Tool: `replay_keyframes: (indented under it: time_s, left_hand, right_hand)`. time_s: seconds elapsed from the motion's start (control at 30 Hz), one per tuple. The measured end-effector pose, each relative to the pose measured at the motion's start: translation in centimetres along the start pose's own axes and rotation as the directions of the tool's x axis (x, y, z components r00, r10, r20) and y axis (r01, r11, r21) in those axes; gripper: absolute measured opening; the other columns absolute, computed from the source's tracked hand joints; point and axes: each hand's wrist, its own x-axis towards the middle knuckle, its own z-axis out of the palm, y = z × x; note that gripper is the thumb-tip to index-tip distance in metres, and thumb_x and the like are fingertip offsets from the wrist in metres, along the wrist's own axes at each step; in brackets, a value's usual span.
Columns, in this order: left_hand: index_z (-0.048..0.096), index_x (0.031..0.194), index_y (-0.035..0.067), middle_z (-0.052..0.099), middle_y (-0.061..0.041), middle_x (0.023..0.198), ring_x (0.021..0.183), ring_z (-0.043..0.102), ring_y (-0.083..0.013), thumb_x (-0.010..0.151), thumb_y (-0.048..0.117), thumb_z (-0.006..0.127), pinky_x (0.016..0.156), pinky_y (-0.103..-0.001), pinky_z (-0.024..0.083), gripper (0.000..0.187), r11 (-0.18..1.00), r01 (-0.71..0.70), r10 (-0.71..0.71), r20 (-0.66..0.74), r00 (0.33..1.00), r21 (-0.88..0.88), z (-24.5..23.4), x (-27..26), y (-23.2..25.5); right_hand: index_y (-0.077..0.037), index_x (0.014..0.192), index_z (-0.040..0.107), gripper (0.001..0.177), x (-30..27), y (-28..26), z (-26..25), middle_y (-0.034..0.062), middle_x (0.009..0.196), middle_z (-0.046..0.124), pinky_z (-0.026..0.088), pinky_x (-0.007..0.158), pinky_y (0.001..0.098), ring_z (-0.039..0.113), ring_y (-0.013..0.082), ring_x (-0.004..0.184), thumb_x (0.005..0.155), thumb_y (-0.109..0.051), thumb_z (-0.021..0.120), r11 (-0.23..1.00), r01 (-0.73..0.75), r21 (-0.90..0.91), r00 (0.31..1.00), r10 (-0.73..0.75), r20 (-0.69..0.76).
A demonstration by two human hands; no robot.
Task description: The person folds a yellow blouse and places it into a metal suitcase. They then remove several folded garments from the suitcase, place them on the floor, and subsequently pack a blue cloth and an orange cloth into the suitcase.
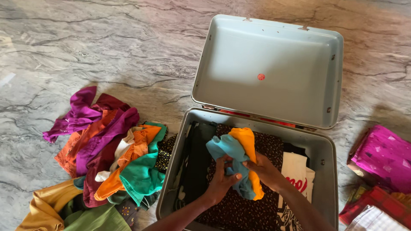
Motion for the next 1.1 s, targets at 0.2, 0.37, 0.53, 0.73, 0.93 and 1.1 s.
replay_keyframes:
  time_s: [0.2, 0.37, 0.53, 0.73, 0.93, 1.1]
  left_hand:
    - [-0.006, 0.155, 0.027, 0.029, -0.004, 0.155, 0.144, 0.033, -0.0199, 0.090, 0.044, 0.073, 0.116, -0.041, 0.036, 0.104, 0.974, 0.135, -0.159, -0.122, 0.980, -0.182, -0.4, 1.1, -3.1]
    - [0.040, 0.151, 0.012, 0.055, -0.011, 0.139, 0.130, 0.055, -0.0274, 0.094, 0.049, 0.062, 0.110, -0.047, 0.046, 0.071, 0.843, 0.224, -0.393, -0.274, 0.878, -0.489, -1.2, 1.7, -4.3]
    - [0.044, 0.148, 0.006, 0.060, -0.012, 0.136, 0.124, 0.059, -0.0305, 0.094, 0.045, 0.061, 0.110, -0.051, 0.046, 0.069, 0.769, 0.014, -0.362, -0.417, 0.834, -0.639, -3.3, 2.6, 1.0]
    - [0.049, 0.149, 0.007, 0.054, -0.009, 0.150, 0.137, 0.050, -0.0284, 0.100, 0.051, 0.048, 0.118, -0.048, 0.036, 0.066, 0.703, -0.343, -0.093, -0.559, 0.824, -0.623, -7.6, 0.2, 9.8]
    - [0.044, 0.153, 0.005, 0.052, -0.009, 0.153, 0.140, 0.049, -0.0285, 0.102, 0.054, 0.047, 0.119, -0.047, 0.037, 0.071, 0.659, -0.595, 0.148, -0.695, 0.703, -0.461, -9.5, -3.8, 14.3]
    - [0.042, 0.154, 0.007, 0.051, -0.008, 0.154, 0.140, 0.050, -0.0270, 0.100, 0.054, 0.050, 0.118, -0.046, 0.038, 0.072, 0.653, -0.620, 0.128, -0.744, 0.656, -0.434, -9.9, -5.0, 14.2]
  right_hand:
    - [-0.008, 0.139, 0.052, 0.061, -0.9, 1.2, 1.3, 0.0091, 0.089, 0.070, 0.057, 0.057, 0.0351, 0.067, 0.0182, 0.067, 0.097, -0.051, 0.040, 0.956, -0.266, -0.123, 0.962, 0.272, 0.031]
    - [0.003, 0.140, 0.054, 0.064, 0.4, 8.0, 1.3, 0.0117, 0.099, 0.057, 0.049, 0.068, 0.0337, 0.054, 0.0161, 0.081, 0.109, -0.051, 0.042, 0.977, -0.102, -0.186, 0.993, 0.111, 0.035]
    - [0.006, 0.125, 0.061, 0.054, -0.4, 9.1, -7.1, 0.0164, 0.094, 0.073, 0.056, 0.067, 0.0374, 0.067, 0.0234, 0.077, 0.107, -0.043, 0.047, 0.949, -0.074, 0.306, 0.948, 0.162, -0.274]
    - [-0.001, 0.127, 0.060, 0.042, -8.7, -1.9, -10.4, 0.0049, 0.088, 0.060, 0.041, 0.061, 0.0282, 0.049, 0.0128, 0.068, 0.112, -0.038, 0.047, 0.966, 0.178, -0.187, 0.658, -0.258, -0.707]
    - [0.002, 0.143, 0.042, 0.047, -5.2, -7.1, -2.9, 0.0107, 0.125, 0.056, 0.046, 0.093, 0.0358, 0.055, 0.0207, 0.108, 0.108, -0.029, 0.047, 0.892, 0.310, -0.329, 0.603, -0.452, -0.657]
    - [-0.004, 0.153, 0.043, 0.069, 8.1, 0.1, 8.2, 0.0259, 0.162, 0.030, 0.028, 0.118, 0.0641, 0.033, 0.0494, 0.148, 0.088, -0.014, 0.065, 0.290, 0.201, -0.936, 0.722, -0.689, -0.058]
